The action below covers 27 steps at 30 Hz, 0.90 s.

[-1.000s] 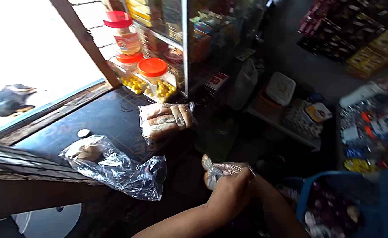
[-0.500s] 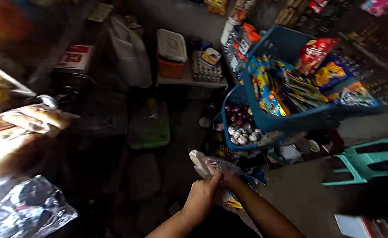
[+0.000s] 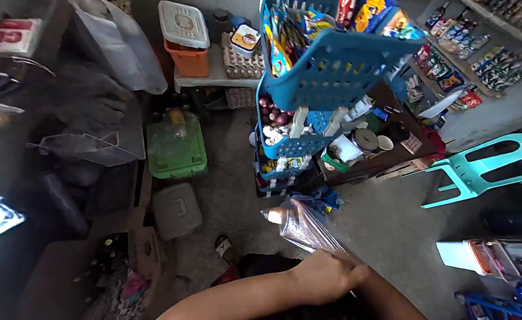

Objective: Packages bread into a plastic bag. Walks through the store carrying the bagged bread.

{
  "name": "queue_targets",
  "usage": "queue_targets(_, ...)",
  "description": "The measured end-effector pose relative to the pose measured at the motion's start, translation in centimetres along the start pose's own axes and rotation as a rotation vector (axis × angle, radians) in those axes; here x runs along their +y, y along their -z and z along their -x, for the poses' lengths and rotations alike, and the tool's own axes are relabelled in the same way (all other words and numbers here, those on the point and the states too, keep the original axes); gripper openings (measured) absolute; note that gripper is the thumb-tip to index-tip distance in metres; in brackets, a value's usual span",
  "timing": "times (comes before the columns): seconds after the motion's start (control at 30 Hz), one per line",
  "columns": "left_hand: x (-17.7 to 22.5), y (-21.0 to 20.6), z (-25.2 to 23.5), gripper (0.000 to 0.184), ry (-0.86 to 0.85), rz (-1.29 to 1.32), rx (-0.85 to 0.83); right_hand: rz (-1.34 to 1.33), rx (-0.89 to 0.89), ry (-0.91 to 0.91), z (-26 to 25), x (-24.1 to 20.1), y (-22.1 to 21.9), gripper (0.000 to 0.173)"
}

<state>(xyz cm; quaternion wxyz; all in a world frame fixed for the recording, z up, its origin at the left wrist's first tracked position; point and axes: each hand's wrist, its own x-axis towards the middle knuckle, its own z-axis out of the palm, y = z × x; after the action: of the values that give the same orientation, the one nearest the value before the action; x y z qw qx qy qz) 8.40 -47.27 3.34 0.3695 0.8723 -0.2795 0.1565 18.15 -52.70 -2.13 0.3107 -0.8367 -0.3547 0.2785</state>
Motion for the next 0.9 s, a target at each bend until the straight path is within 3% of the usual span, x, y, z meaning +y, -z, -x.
queue_targets(0.1,1.9,-3.3,-0.3,0.010,-0.016,0.000,-0.059,-0.227,0.017,-0.035,2.5,3.4,-0.3,0.084)
queue_targets(0.17,2.9,-3.6,-0.2,0.014,0.003,0.065,-0.068,-0.649,0.004,-0.067,4.0,3.6,0.4,0.066)
queue_targets(0.2,3.3,-3.0,0.1,0.018,0.015,0.089,-0.049,-0.855,0.018,-0.076,4.7,3.7,0.9,0.071)
queue_targets(0.23,3.6,-2.3,0.4,0.022,0.032,0.092,0.015,-1.016,0.047,-0.085,5.3,3.5,1.5,0.079)
queue_targets(0.3,3.6,-0.5,1.4,0.026,0.098,0.061,0.317,-1.226,0.069,-0.016,7.2,2.7,3.4,0.091)
queue_targets(0.37,3.1,1.5,2.7,0.024,0.213,0.074,0.642,-1.411,0.059,0.129,8.7,3.8,3.8,0.082)
queue_targets(0.43,3.1,2.9,4.5,0.035,0.420,0.190,0.760,-1.408,0.034,0.339,9.4,3.9,3.9,0.076)
queue_targets(0.47,3.3,3.3,5.5,0.045,0.588,0.335,0.694,-1.352,0.026,0.460,9.6,3.3,4.2,0.073)
queue_targets(0.53,3.5,4.2,7.2,0.075,0.944,0.782,0.281,-1.083,0.076,0.601,10.2,1.8,4.7,0.071)
queue_targets(0.57,3.5,4.1,7.8,0.092,1.029,1.005,0.092,-0.914,0.108,0.639,10.9,1.0,4.7,0.074)
queue_targets(0.6,3.5,3.8,8.0,0.100,1.055,1.189,-0.005,-0.765,0.111,0.664,11.5,0.4,4.6,0.082)
queue_targets(0.67,3.7,3.7,8.2,0.098,1.004,1.469,0.030,-0.554,0.071,0.726,12.3,-0.4,3.8,0.089)
queue_targets(0.7,3.6,3.7,8.4,0.095,0.954,1.571,0.106,-0.490,0.046,0.745,12.7,-0.7,3.4,0.082)
queue_targets(0.77,3.5,4.1,8.5,0.082,0.887,1.645,0.285,-0.436,0.085,0.776,13.4,-0.8,2.9,0.050)
queue_targets(0.83,3.0,4.4,8.6,0.074,0.859,1.576,0.375,-0.515,0.273,0.727,13.7,-1.1,2.0,0.025)
queue_targets(0.9,2.8,4.7,8.8,0.070,0.833,1.522,0.418,-0.584,0.435,0.572,14.1,-1.4,0.8,0.018)
